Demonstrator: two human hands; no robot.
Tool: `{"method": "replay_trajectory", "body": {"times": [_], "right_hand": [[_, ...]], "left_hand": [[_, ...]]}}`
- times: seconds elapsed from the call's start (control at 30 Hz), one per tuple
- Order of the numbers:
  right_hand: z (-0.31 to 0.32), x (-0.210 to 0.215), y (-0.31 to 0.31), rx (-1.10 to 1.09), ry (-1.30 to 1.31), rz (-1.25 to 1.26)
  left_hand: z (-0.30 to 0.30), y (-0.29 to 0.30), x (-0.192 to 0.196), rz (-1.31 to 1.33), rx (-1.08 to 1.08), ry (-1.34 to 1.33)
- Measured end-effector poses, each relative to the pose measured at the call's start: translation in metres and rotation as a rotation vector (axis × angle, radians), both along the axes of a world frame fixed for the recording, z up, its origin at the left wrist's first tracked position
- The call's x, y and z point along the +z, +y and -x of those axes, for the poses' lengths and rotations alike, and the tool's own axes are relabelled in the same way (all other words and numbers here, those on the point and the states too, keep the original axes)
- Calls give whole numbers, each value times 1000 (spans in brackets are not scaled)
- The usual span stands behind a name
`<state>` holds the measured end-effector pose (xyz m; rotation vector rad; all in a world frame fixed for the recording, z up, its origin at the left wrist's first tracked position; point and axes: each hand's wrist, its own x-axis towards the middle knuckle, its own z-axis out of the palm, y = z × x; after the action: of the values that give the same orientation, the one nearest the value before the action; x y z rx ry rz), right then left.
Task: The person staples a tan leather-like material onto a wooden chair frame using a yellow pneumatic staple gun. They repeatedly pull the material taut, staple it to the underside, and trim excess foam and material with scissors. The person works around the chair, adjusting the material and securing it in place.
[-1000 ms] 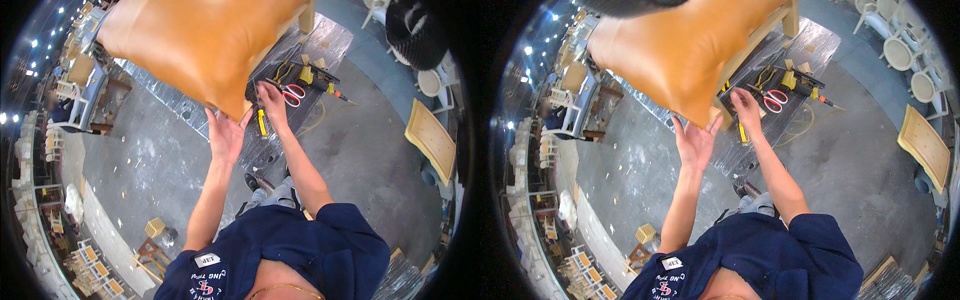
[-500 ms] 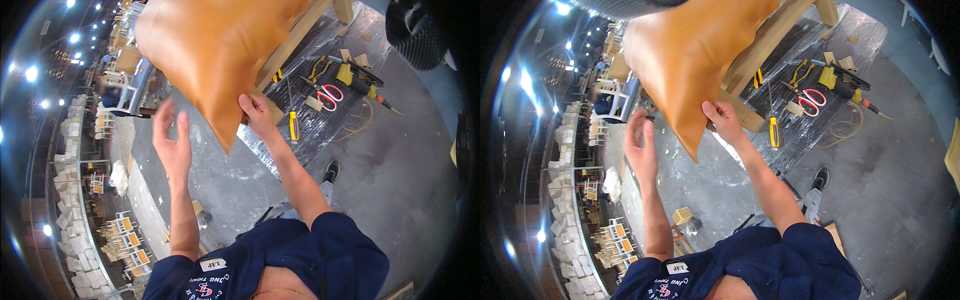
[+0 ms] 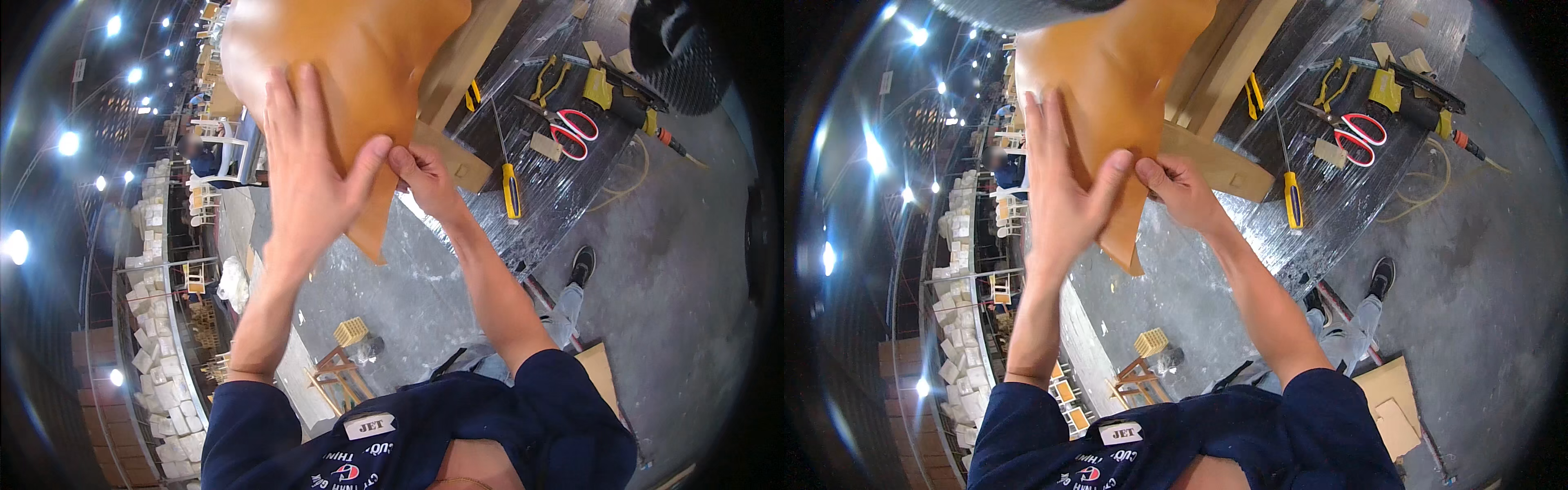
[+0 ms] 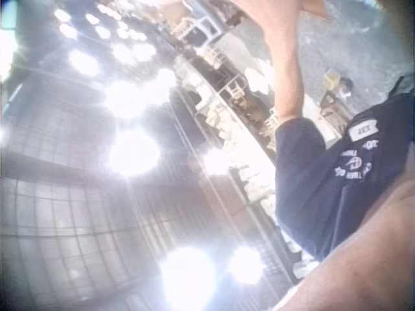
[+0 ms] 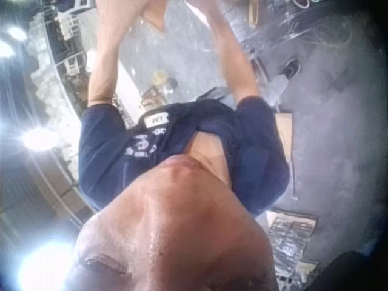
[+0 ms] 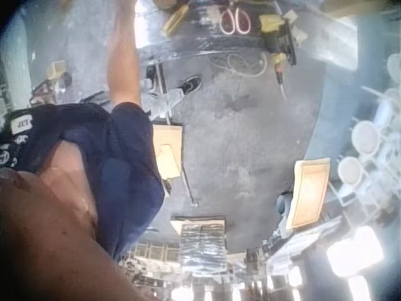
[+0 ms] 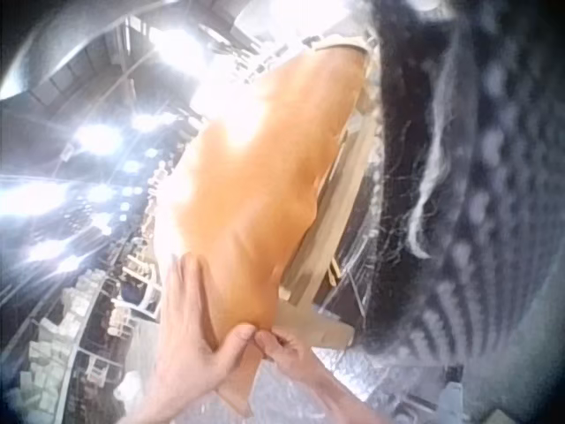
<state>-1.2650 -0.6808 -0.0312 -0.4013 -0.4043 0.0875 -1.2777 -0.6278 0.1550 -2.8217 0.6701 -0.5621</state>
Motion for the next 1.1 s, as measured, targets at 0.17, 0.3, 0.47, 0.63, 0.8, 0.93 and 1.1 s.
{"method": "replay_trajectory", "body": {"times": [0.17,0.3,0.47,0.63,0.8,0.93,1.1], "right_hand": [[0,7,1,6,-40,-6],[4,7,4,52,70,40],[6,4,-2,66,17,-29],[-7,0,-11,199,-45,190],[-53,-45,-118,45,-237,828],[-105,-133,-289,-935,-164,1797],[-124,-183,-336,-496,-18,2064]], "left_hand": [[-37,-4,73,65,-63,-266],[-22,-2,11,-205,83,-93],[-16,-13,5,-210,116,-65],[-16,-5,1,-201,73,-65],[-7,-10,-6,-271,120,-68],[-12,-21,-2,-280,-6,-114],[-11,-17,-8,-265,67,-126]]}}
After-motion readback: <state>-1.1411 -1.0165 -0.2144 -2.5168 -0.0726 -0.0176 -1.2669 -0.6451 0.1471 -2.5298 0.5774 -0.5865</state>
